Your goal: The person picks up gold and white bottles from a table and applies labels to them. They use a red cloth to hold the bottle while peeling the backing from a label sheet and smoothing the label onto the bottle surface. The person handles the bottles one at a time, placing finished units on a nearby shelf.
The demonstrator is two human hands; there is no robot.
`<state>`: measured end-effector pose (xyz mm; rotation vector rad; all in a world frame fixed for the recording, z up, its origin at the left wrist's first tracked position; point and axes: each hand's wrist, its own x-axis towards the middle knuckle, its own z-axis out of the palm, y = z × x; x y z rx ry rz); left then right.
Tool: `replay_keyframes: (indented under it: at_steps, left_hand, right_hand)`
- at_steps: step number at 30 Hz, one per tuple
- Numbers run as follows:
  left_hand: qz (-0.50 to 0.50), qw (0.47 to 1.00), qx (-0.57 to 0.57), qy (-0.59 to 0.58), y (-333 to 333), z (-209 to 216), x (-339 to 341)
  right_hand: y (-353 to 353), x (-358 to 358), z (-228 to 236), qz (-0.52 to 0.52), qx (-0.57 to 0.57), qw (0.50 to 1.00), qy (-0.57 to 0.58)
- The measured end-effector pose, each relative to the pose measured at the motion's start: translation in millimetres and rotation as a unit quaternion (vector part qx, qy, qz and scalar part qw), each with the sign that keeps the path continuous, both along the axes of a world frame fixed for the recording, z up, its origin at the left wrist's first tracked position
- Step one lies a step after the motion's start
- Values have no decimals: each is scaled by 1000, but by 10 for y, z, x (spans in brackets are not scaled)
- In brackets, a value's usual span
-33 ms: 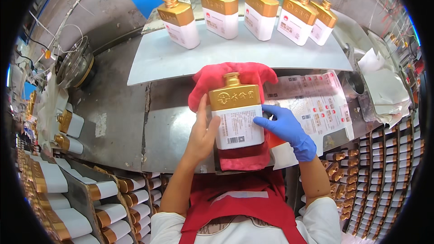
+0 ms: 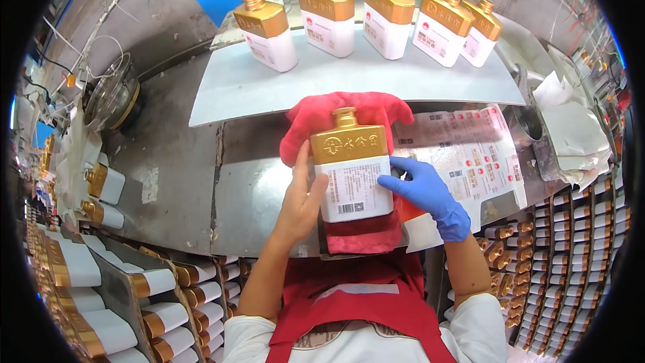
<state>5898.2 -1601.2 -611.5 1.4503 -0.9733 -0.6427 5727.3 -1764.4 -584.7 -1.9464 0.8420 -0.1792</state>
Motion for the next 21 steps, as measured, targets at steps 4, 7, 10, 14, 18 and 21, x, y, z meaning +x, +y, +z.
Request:
replay_keyframes:
  at_steps: [4, 7, 10, 14, 18, 21]
  left_hand:
    - [-25, 997, -22, 69, 11, 7, -63]
    - [-36, 996, -30, 75, 16, -54, -79]
    - [-47, 997, -26, 47, 54, -86, -103]
    - [-63, 994, -25, 91, 101, -67, -133]
    - [-55, 994, -27, 93, 69, 42, -171]
    - [-39, 997, -31, 61, -19, 56, -218]
  right_hand:
    - [39, -85, -72, -9, 72, 997, -8]
    - [51, -164, -164, 2, 59, 998, -23]
    - [83, -209, -79, 6, 67, 998, -11]
    - [110, -210, -9, 6, 68, 998, 6]
    - [116, -143, 41, 9, 33, 999, 2]
    - [163, -101, -22, 17, -58, 998, -6]
